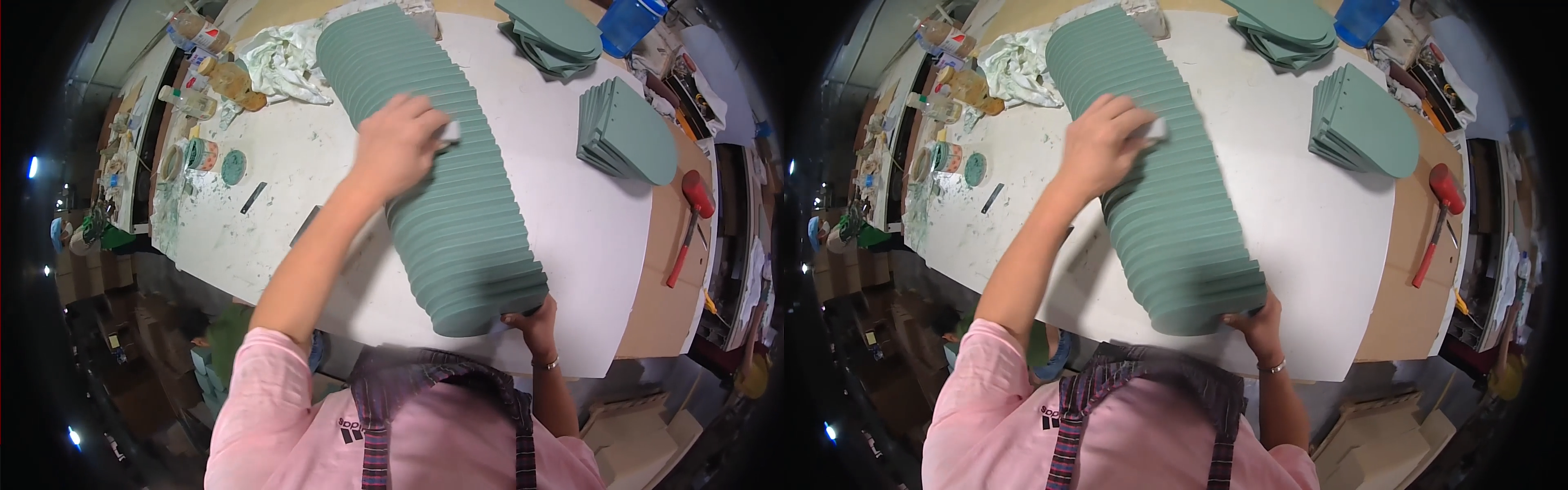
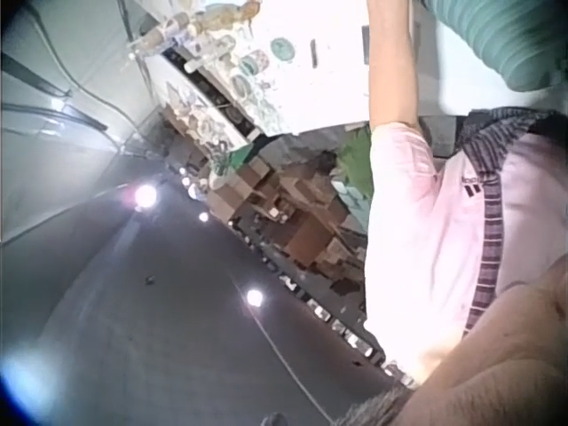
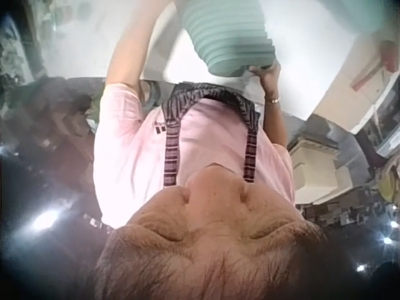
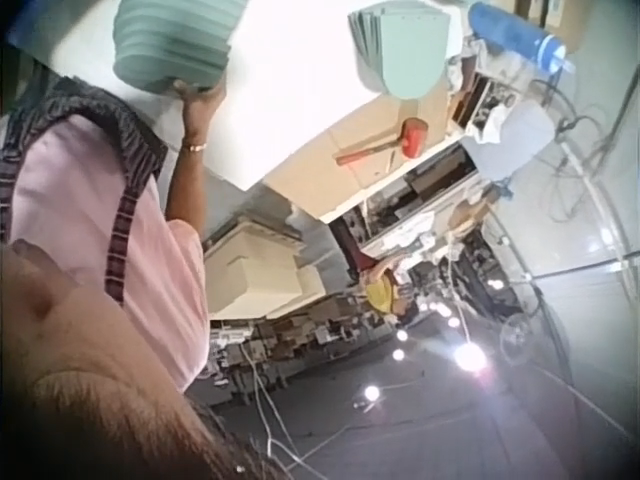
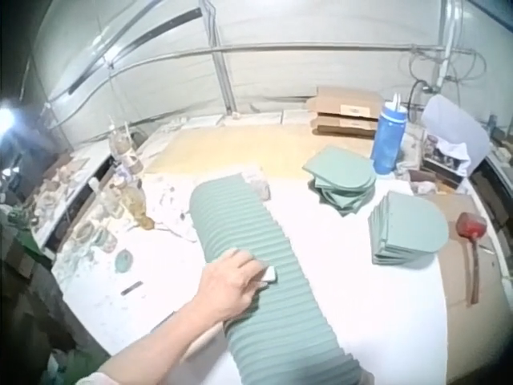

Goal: The person rubs a sanding block against the curved edges of several stacked green foam pieces and wipes the foam dust off with a white cloth.

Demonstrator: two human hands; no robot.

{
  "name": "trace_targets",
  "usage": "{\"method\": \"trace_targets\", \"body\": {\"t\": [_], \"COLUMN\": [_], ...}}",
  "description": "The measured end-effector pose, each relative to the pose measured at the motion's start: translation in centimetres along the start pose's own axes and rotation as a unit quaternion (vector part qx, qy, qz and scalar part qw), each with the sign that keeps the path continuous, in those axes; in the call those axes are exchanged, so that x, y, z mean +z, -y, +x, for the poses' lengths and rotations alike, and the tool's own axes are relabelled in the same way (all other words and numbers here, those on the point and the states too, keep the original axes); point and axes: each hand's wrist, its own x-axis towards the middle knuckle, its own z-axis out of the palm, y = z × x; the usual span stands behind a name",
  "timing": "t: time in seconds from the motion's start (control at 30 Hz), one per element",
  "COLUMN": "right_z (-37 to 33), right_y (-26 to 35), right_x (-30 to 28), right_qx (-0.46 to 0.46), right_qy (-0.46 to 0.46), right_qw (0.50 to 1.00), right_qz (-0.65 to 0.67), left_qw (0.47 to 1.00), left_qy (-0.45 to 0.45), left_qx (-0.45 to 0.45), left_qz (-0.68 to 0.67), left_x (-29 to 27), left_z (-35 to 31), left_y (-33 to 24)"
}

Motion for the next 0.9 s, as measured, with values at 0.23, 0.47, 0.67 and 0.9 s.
{"method": "trace_targets", "body": {"t": [0.23,0.47,0.67,0.9], "right_z": [0.1,0.4,-1.8,-3.2], "right_y": [0.9,1.0,6.8,13.1], "right_x": [0.3,1.0,-0.4,8.1], "right_qx": [-0.028,-0.064,-0.249,-0.069], "right_qy": [0.01,0.0,-0.133,0.321], "right_qw": [0.999,0.99,0.951,0.942], "right_qz": [-0.018,-0.125,-0.123,0.068], "left_qw": [0.999,0.965,0.716,0.568], "left_qy": [-0.004,-0.088,-0.028,-0.031], "left_qx": [-0.031,-0.124,-0.234,-0.251], "left_qz": [0.038,-0.213,-0.657,-0.783], "left_x": [-0.3,0.6,-4.3,-7.3], "left_z": [-0.3,-1.6,-12.2,-21.3], "left_y": [0.6,-2.0,-7.2,-13.4]}}
